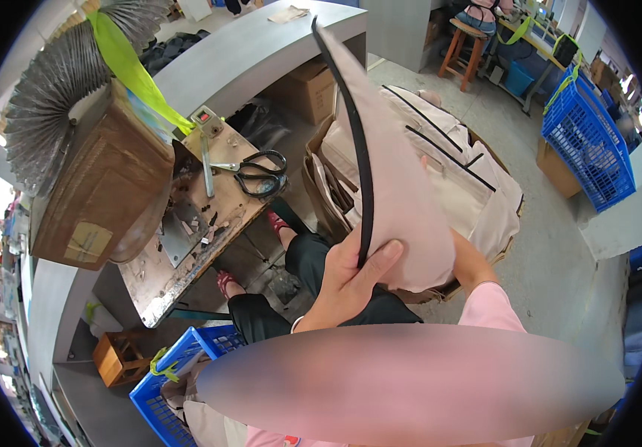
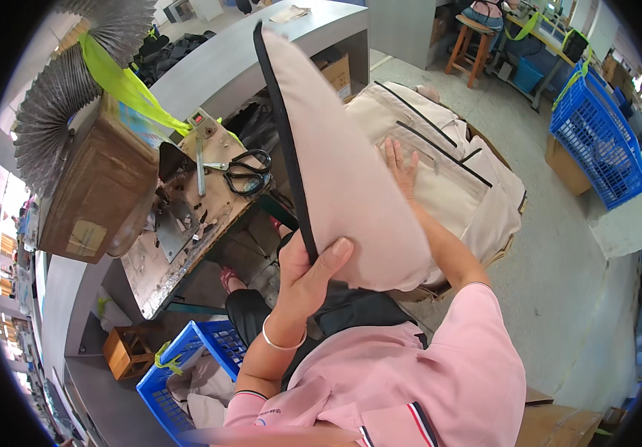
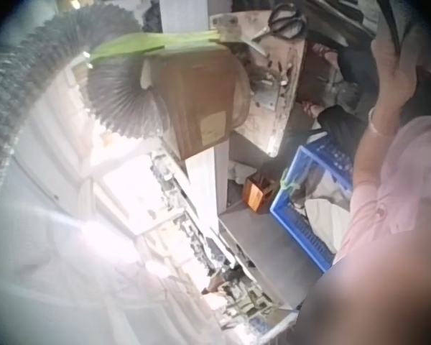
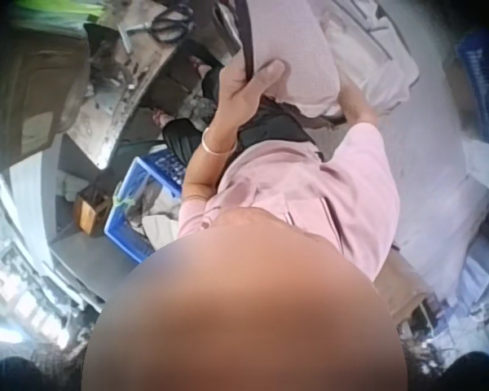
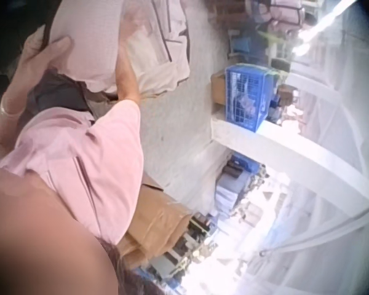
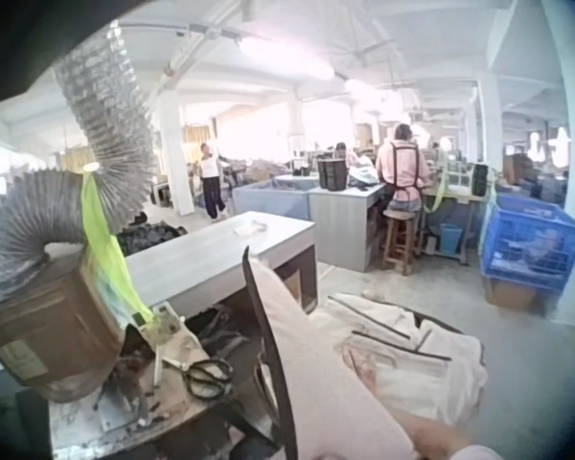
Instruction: Inspecting and sorting fabric components for assembly in a manufacturing setting.
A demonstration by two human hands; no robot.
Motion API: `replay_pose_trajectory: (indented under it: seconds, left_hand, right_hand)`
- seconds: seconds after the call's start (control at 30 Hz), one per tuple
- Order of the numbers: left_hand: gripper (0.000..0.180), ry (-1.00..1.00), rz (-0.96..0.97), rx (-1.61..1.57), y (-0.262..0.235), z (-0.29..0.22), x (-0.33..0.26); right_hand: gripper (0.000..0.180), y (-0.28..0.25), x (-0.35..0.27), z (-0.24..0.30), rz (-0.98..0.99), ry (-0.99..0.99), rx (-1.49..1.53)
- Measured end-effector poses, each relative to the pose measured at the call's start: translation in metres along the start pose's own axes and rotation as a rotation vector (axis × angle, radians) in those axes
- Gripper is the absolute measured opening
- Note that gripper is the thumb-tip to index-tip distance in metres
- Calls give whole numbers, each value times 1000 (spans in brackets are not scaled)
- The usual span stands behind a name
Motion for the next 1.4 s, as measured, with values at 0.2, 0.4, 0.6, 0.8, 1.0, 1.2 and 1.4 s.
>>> replay_pose_trajectory:
  seconds: [0.2, 0.4, 0.6, 0.8, 1.0, 1.2, 1.4]
  left_hand:
    - [39, -99, -309, -459, -1, 104, 17]
    - [41, -504, -367, -369, 31, 227, -15]
    - [34, -597, -227, -357, 42, 241, -19]
    - [57, -719, -23, -420, 22, 218, -61]
    - [43, -735, -264, -377, -20, 153, -160]
    - [24, -581, -941, 131, -51, 86, -301]
    - [39, -906, -1358, 725, -24, 30, -448]
  right_hand:
    - [58, -8, -39, -107, 80, 39, 314]
    - [54, -84, -50, -150, -210, 258, 546]
    - [54, -147, -58, 9, -53, -205, 167]
    - [54, -46, -59, 62, 222, -463, 215]
    - [56, -3, -55, 41, 140, -541, 52]
    - [51, -8, -69, 38, 346, -529, 70]
    - [53, -53, -113, 52, 260, -505, 98]
Point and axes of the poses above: each hand's wrist, its own x-axis towards the middle knuckle, its own y-axis out of the palm, z = x × y, the point moved 2 cm from there along x, towards the middle knuckle, and after that the axes turned 13 degrees about z, right-handed, at the moved point
